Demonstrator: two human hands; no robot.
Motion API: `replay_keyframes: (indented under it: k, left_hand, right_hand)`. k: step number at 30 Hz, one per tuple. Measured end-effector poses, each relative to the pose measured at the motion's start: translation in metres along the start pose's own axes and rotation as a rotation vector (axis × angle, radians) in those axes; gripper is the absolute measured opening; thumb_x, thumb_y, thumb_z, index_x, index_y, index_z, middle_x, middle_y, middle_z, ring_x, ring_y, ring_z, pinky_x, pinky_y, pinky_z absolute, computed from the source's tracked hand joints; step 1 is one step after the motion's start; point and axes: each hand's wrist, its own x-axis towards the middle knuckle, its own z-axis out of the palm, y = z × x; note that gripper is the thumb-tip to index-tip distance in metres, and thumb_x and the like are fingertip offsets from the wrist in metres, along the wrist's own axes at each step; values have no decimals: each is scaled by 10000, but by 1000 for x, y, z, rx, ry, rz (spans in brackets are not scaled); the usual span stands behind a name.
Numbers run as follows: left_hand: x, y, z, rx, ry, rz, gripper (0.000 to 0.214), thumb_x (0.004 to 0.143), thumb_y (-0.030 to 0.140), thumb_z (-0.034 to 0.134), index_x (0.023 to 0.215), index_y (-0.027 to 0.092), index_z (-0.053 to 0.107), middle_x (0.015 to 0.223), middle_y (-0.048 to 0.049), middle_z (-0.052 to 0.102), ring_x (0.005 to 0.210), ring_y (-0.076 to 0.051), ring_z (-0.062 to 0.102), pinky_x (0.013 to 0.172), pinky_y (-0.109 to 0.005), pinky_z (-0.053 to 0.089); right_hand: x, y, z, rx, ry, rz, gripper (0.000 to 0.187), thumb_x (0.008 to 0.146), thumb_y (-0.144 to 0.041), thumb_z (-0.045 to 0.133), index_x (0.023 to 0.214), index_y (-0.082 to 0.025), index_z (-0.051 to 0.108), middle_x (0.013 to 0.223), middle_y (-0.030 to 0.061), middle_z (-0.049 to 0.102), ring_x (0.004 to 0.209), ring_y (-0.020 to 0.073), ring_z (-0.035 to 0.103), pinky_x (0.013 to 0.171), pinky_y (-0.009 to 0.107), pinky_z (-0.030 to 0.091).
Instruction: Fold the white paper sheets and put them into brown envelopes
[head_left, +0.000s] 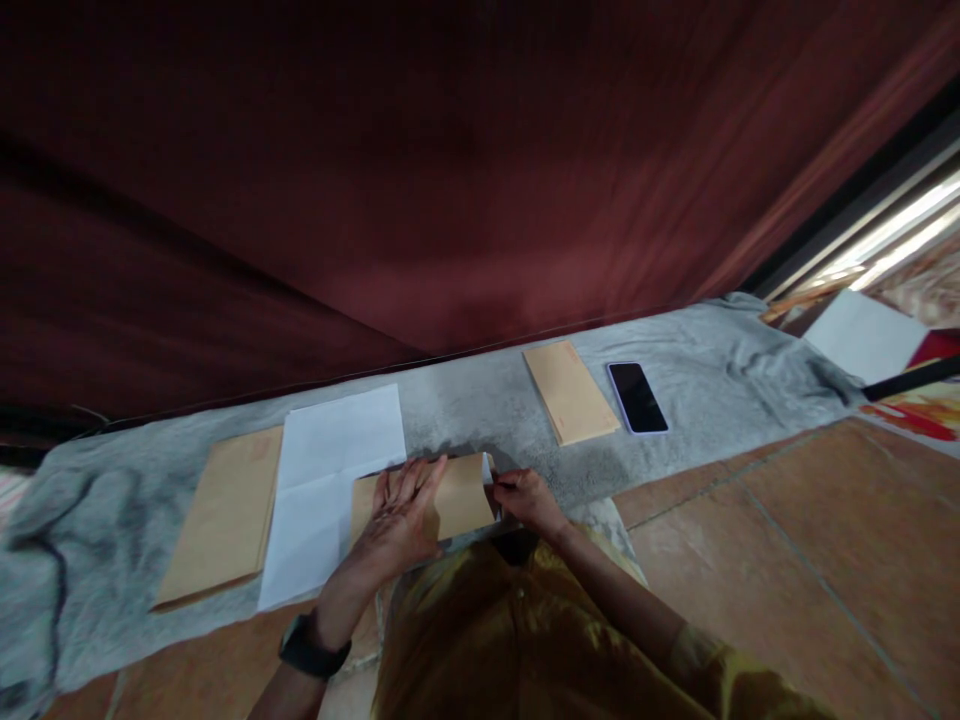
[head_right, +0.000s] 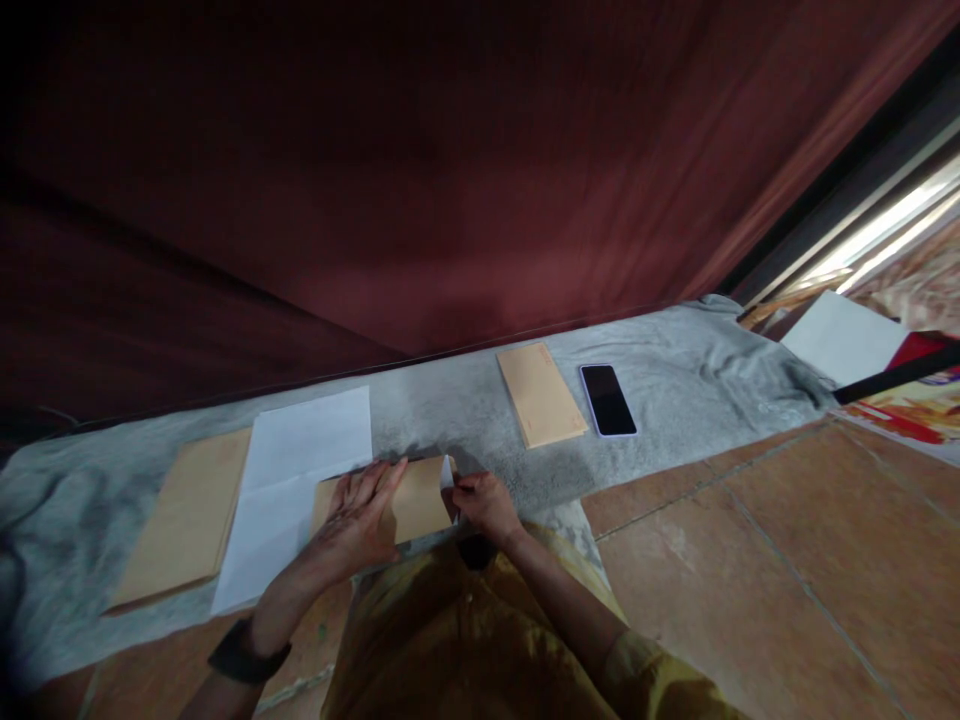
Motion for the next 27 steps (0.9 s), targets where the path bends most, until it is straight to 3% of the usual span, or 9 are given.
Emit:
replay_keyframes:
  k: [8, 17, 24, 27]
  left_hand:
    - [7, -1, 6, 19, 13, 58, 1274, 596, 286, 833, 1614, 274, 66, 1610, -172, 337, 1510, -376, 264, 1199, -613, 177]
    - [13, -3, 0, 42, -10, 116, 1215, 645, 312, 805, 1617, 266, 77, 1629, -180, 306, 1524, -368, 231, 1200, -614, 172]
    - [43, -5, -24, 103, -60, 197, 1194, 641, 283, 806, 1615, 273, 115, 1648, -174, 273, 1541, -366, 176, 1204, -635, 120]
    - [59, -5, -24, 99, -122, 229, 1196, 634, 271, 801, 1616, 257, 117, 1652, -177, 259, 1546, -358, 160, 1212, -621, 117]
  right_hand:
    - [0, 5, -1, -69, -22, -11, 221, 818, -194, 591, 607, -182, 657, 576, -21, 570, 578, 105, 511, 527, 203, 305]
    - [3, 5, 1, -83, -39, 40, 216, 807, -155, 619, 597, -187, 656, 579, -13, 611, 583, 111, 531, 531, 204, 317]
    - [3, 3, -9, -6, 10, 86, 209, 865, -184, 595, 671, -183, 675, 603, -21, 623, 570, 95, 527, 518, 190, 318]
    - [5, 5, -12, 38, 18, 126, 230, 854, -161, 593, 631, -177, 646, 567, -23, 610, 540, 90, 525, 502, 183, 323]
